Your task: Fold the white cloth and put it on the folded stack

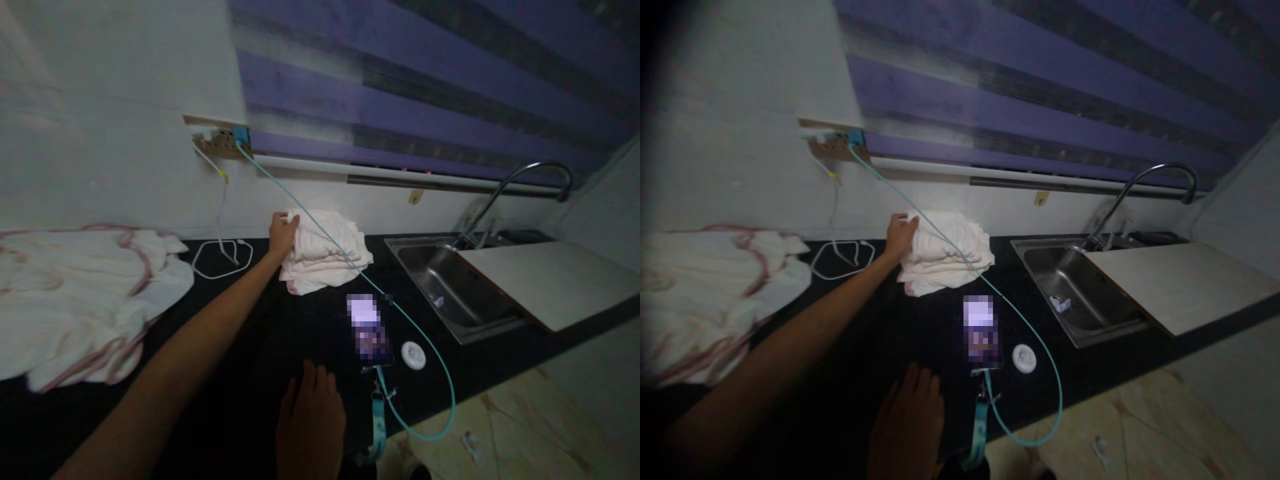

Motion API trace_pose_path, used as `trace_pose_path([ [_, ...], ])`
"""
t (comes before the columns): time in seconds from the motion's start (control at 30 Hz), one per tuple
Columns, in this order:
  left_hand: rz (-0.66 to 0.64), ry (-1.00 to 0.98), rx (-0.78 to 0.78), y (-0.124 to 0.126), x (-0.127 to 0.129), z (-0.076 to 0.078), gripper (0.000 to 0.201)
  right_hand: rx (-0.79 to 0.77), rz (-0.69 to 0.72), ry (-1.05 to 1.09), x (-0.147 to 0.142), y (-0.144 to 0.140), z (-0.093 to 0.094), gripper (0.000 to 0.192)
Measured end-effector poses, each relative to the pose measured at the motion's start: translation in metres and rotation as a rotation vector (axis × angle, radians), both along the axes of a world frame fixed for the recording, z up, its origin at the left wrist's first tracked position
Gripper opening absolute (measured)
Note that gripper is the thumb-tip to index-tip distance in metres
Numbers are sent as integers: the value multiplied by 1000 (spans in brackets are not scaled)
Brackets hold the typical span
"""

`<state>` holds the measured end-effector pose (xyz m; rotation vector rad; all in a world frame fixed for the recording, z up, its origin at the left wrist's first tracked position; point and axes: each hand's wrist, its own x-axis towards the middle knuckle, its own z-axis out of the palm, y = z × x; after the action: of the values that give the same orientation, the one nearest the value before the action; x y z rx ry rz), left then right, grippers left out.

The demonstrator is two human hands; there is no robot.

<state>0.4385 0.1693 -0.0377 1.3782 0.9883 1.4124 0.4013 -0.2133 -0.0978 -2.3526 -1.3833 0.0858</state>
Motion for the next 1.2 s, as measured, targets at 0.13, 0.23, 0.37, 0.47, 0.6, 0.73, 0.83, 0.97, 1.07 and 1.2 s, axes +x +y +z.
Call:
trace_pose_path([
  [0.13, 3, 94, -14, -41, -56, -17, 35, 2, 2, -20, 1, 0, 2, 37],
  [0.23, -117, 189, -29, -90, -101, -36, 36, 18, 15, -32, 1, -1, 3, 35],
  [0.37, -374, 477, -1, -148, -141, -49, 39, 47, 21, -54, 2, -4, 5, 34],
  [0.47, -439, 681, 93, -174, -151, -48, 41, 69, 12, -87, 1, -6, 7, 32],
  [0.6, -448, 962, 339, -202, -154, -47, 33, 92, 9, -110, 1, -7, 8, 30],
  [0.73, -481, 1019, 382, -229, -163, -48, 32, 121, 18, -137, 0, -9, 4, 31],
  [0.83, -498, 1007, 382, -239, -167, -48, 29, 132, 22, -156, -1, -12, 1, 32],
  [0.97, -565, 874, 215, -231, -166, -44, 29, 47, 46, -154, 1, 0, 9, 30],
  [1.07, -661, 588, 29, -215, -169, -43, 39, -39, 135, -55, 5, 36, 26, 24],
  [1.2, -671, 285, -100, -194, -175, -53, 46, 18, 368, 47, 6, 108, 42, 24],
])
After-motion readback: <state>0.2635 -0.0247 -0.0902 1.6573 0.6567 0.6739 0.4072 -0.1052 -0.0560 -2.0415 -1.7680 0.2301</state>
